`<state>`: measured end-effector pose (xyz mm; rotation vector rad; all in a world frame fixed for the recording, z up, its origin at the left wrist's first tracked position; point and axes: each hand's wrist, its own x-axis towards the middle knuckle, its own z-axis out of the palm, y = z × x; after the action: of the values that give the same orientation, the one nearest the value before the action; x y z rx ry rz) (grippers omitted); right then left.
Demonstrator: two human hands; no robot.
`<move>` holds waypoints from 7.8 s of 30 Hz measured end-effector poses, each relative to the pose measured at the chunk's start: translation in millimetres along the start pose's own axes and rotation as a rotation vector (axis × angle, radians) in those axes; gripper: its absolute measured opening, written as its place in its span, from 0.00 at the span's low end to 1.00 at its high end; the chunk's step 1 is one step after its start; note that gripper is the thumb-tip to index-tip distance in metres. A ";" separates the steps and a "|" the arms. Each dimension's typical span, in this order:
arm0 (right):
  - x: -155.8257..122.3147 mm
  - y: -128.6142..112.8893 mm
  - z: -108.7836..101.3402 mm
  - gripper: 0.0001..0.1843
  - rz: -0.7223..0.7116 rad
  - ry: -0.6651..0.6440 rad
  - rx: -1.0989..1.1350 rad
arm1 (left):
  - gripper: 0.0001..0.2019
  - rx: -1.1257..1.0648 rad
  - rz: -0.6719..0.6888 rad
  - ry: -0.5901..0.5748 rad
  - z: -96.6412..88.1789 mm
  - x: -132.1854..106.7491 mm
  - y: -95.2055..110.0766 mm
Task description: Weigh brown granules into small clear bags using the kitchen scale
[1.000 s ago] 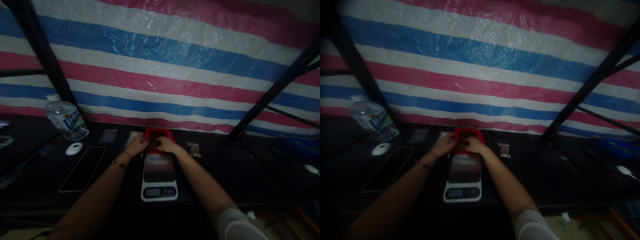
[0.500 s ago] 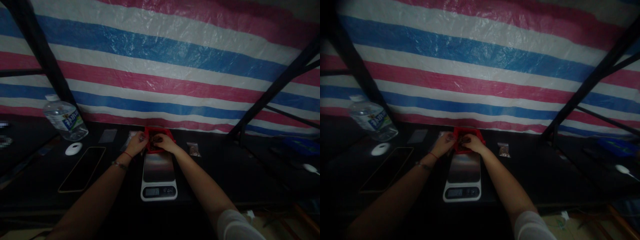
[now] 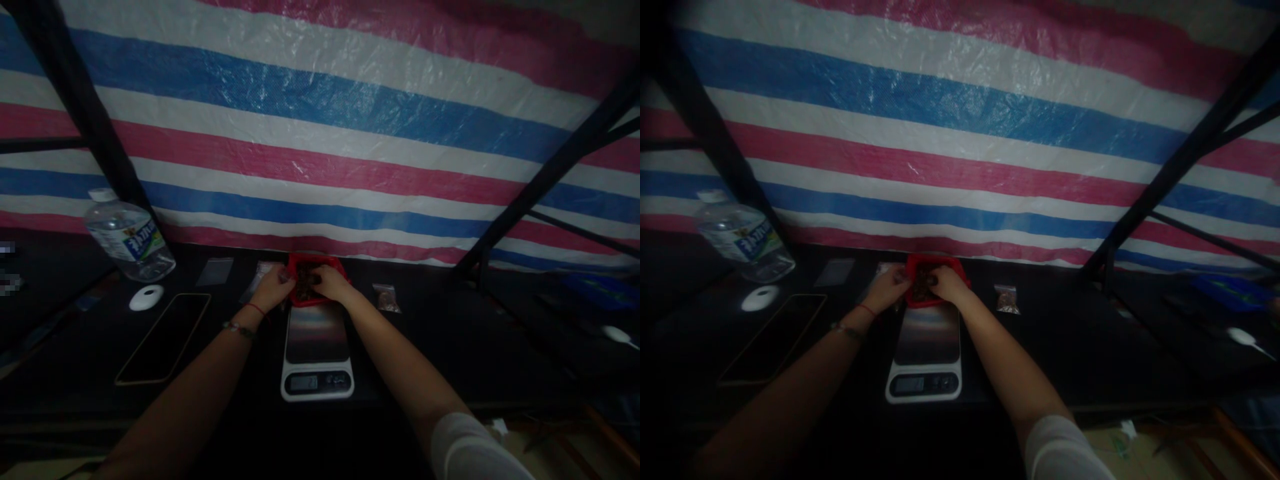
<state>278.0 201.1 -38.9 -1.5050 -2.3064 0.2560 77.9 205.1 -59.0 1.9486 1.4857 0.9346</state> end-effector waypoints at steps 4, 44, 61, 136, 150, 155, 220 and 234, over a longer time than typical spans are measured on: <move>6.6 -4.4 1.5 0.13 -0.025 -0.032 -0.004 | 0.14 -0.024 -0.006 -0.024 0.6 0.8 -0.9; 8.8 7.8 21.0 0.19 0.032 0.020 0.452 | 0.11 -0.338 -0.034 0.123 15.0 9.0 -14.9; 3.3 5.9 23.2 0.16 0.092 -0.061 0.760 | 0.14 -0.496 -0.095 0.085 11.3 3.7 -6.5; -49.6 -7.3 -26.0 0.23 -0.053 0.002 0.583 | 0.26 -0.105 0.286 0.249 -10.9 -8.2 10.3; -72.0 -37.3 -51.8 0.15 -0.238 0.135 0.444 | 0.25 0.149 0.448 0.163 -19.1 -22.8 42.5; -49.4 -61.6 -56.2 0.13 -0.317 0.071 0.347 | 0.25 0.271 0.511 0.109 -18.5 -26.6 52.1; -57.9 13.1 5.4 0.21 0.235 0.415 0.271 | 0.15 -0.158 0.257 0.110 6.1 -16.2 23.1; -60.8 7.0 -4.2 0.20 0.200 0.405 0.327 | 0.14 -0.133 0.271 0.113 9.2 -15.5 19.9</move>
<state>307.4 148.5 -50.2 -1.4609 -1.7106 0.3286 94.6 184.9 -53.2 2.0597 1.2013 1.2456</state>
